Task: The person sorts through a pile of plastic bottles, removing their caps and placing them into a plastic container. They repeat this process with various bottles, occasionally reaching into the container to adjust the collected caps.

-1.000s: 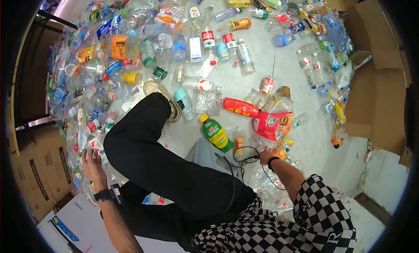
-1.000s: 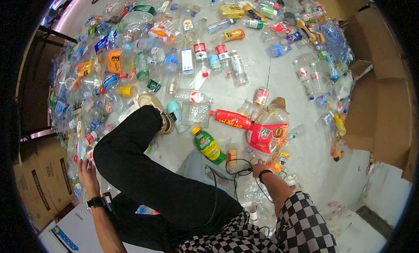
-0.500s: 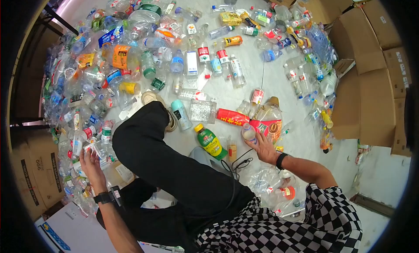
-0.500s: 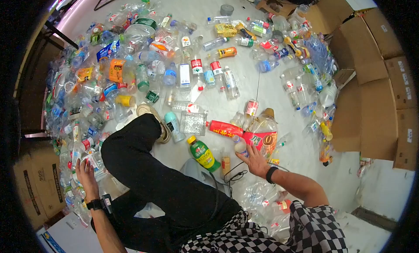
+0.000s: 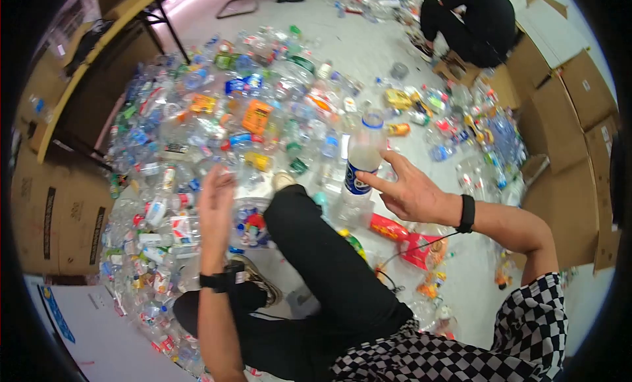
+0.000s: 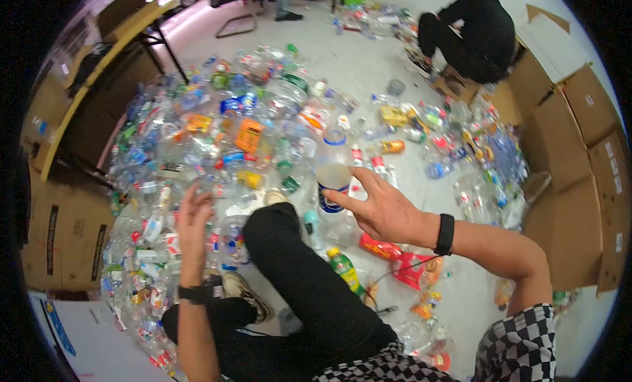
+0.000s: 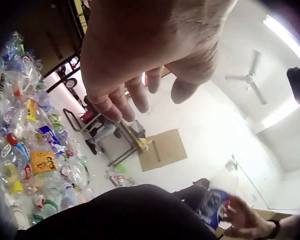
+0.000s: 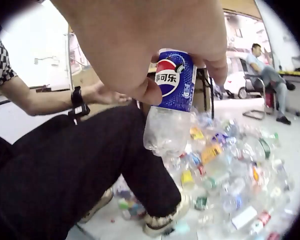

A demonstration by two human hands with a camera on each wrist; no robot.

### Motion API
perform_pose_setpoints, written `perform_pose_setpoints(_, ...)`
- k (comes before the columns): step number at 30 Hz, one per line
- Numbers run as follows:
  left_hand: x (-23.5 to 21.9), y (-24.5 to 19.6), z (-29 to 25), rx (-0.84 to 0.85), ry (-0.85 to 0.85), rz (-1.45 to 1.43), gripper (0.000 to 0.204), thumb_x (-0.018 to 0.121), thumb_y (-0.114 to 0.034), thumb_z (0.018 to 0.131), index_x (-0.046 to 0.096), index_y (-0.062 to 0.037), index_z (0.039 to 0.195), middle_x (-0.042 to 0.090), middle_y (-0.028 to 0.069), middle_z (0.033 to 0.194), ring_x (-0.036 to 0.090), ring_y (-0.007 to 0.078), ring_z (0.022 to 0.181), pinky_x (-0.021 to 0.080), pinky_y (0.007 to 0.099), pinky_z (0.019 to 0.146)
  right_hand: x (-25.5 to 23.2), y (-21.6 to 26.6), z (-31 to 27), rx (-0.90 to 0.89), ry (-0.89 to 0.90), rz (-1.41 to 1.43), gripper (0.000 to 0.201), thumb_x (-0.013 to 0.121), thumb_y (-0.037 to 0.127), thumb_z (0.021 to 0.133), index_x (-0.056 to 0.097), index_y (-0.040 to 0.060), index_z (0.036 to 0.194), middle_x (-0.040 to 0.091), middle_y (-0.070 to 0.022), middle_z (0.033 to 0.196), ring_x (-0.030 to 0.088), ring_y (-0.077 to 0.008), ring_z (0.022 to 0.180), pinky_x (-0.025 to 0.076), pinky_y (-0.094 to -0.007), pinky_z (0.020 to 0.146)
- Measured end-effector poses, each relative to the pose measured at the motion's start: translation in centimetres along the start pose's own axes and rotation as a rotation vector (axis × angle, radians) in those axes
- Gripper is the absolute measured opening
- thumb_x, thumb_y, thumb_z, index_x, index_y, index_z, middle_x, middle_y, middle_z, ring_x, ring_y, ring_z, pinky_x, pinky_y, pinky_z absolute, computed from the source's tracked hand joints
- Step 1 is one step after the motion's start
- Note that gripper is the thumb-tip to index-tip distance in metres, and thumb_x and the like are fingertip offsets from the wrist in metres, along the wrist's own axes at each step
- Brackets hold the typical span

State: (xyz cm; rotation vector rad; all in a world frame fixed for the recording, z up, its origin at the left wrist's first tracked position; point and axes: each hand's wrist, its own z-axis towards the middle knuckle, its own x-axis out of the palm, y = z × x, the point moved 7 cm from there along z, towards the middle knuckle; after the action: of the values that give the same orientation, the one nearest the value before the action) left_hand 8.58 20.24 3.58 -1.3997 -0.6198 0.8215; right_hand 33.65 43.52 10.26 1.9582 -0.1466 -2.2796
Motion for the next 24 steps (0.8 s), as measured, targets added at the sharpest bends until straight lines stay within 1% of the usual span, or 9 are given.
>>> perform_pose_setpoints(4, 1.3, -3.1, 0.2, 0.056, 0.194, -0.287, 0.063, 0.056, -0.031, 0.094, 0.03, -0.0071, 0.147, 0.048, 0.0165, 0.136, 0.048, 0.0236, 0.124, 0.036, 0.037, 0.106, -3.1, 7.4, 10.8, -0.23, -0.075, 0.081, 0.074, 0.062, 0.0, 0.073, 0.041, 0.0213, 0.141, 0.04, -0.0315, 0.129, 0.051, -0.0453, 0.111, 0.048, -0.0455, 0.09)
perform_pose_setpoints(7, -1.5, -3.4, 0.2, 0.071, 0.176, -0.556, 0.071, 0.056, -0.03, 0.094, 0.022, -0.0008, 0.148, 0.039, 0.0193, 0.143, 0.036, 0.0244, 0.135, 0.025, 0.0357, 0.113, -2.7, 13.4, 16.8, -0.383, -0.025, 0.24, 0.072, 0.059, 0.0, 0.076, 0.038, 0.0198, 0.142, 0.04, -0.0319, 0.129, 0.05, -0.046, 0.113, 0.046, -0.0459, 0.093)
perform_pose_setpoints(11, -8.0, -1.1, -0.7, 0.054, 0.017, -0.674, 0.057, 0.056, -0.019, 0.093, 0.033, 0.0028, 0.141, 0.047, 0.0146, 0.135, 0.046, 0.0192, 0.125, 0.036, 0.0333, 0.105, 0.9, 19.6, 22.6, -0.54, 0.0, 0.307, 0.068, 0.053, -0.002, 0.081, 0.035, 0.0156, 0.144, 0.041, -0.03, 0.13, 0.049, -0.0474, 0.114, 0.045, -0.0467, 0.095)
perform_pose_setpoints(14, -12.2, 0.9, -1.3, 0.104, -0.051, -0.62, 0.051, 0.061, -0.013, 0.09, 0.041, 0.0022, 0.135, 0.054, 0.0119, 0.127, 0.053, 0.0167, 0.116, 0.042, 0.0312, 0.099, 4.8, 21.7, 25.8, -0.559, 0.193, 0.435, 0.068, 0.051, -0.004, 0.084, 0.034, 0.0181, 0.146, 0.042, -0.0273, 0.135, 0.049, -0.0405, 0.119, 0.043, -0.0438, 0.098)
perform_pose_setpoints(16, -13.9, 2.0, -1.6, -0.017, -0.101, -0.422, 0.051, 0.067, -0.008, 0.086, 0.046, 0.0018, 0.131, 0.058, 0.0107, 0.12, 0.057, 0.0155, 0.109, 0.045, 0.0296, 0.095, 7.2, 21.8, 27.6, -0.503, 0.196, 0.739, 0.066, 0.049, -0.005, 0.086, 0.031, 0.0153, 0.147, 0.047, -0.0229, 0.133, 0.05, -0.0349, 0.122, 0.044, -0.0411, 0.099)
perform_pose_setpoints(17, -14.9, 1.9, -1.7, -0.054, -0.218, -0.451, 0.052, 0.07, -0.009, 0.084, 0.047, 0.0016, 0.129, 0.061, 0.0099, 0.114, 0.06, 0.0146, 0.102, 0.048, 0.0285, 0.089, 8.2, 21.3, 28.2, -0.32, 0.264, 0.886, 0.065, 0.05, -0.003, 0.085, 0.031, 0.0127, 0.145, 0.05, -0.0222, 0.131, 0.057, -0.0367, 0.112, 0.046, -0.0394, 0.097)
perform_pose_setpoints(18, -16.0, 1.3, -2.0, -0.08, -0.295, -0.445, 0.048, 0.07, -0.009, 0.084, 0.049, 0.0018, 0.126, 0.062, 0.0102, 0.113, 0.061, 0.0139, 0.1, 0.049, 0.0282, 0.088, 9.4, 21.4, 28.6, -0.329, 0.288, 0.88, 0.065, 0.05, -0.003, 0.085, 0.031, 0.0127, 0.145, 0.05, -0.0222, 0.131, 0.057, -0.0367, 0.112, 0.046, -0.0394, 0.097)
perform_pose_setpoints(20, -18.6, 2.7, -2.1, -0.065, -0.484, -0.449, 0.046, 0.072, -0.012, 0.084, 0.051, 0.0016, 0.122, 0.062, 0.0094, 0.11, 0.061, 0.0129, 0.097, 0.049, 0.0272, 0.086, 13.2, 18.7, 29.5, -0.06, 0.166, 0.981, 0.053, 0.05, 0.003, 0.087, 0.042, 0.0098, 0.138, 0.057, -0.0203, 0.122, 0.061, -0.0355, 0.104, 0.048, -0.0402, 0.092)
perform_pose_setpoints(24, -22.3, 5.2, -3.0, -0.135, -0.667, -0.433, 0.048, 0.076, -0.018, 0.08, 0.053, 0.0009, 0.118, 0.062, 0.0086, 0.106, 0.06, 0.0117, 0.095, 0.049, 0.0259, 0.083, 25.8, 16.3, 27.0, -0.118, 0.554, 0.333, 0.021, 0.056, 0.017, 0.084, 0.068, 0.0029, 0.092, 0.066, -0.0229, 0.088, 0.065, -0.0388, 0.086, 0.052, -0.0451, 0.078)
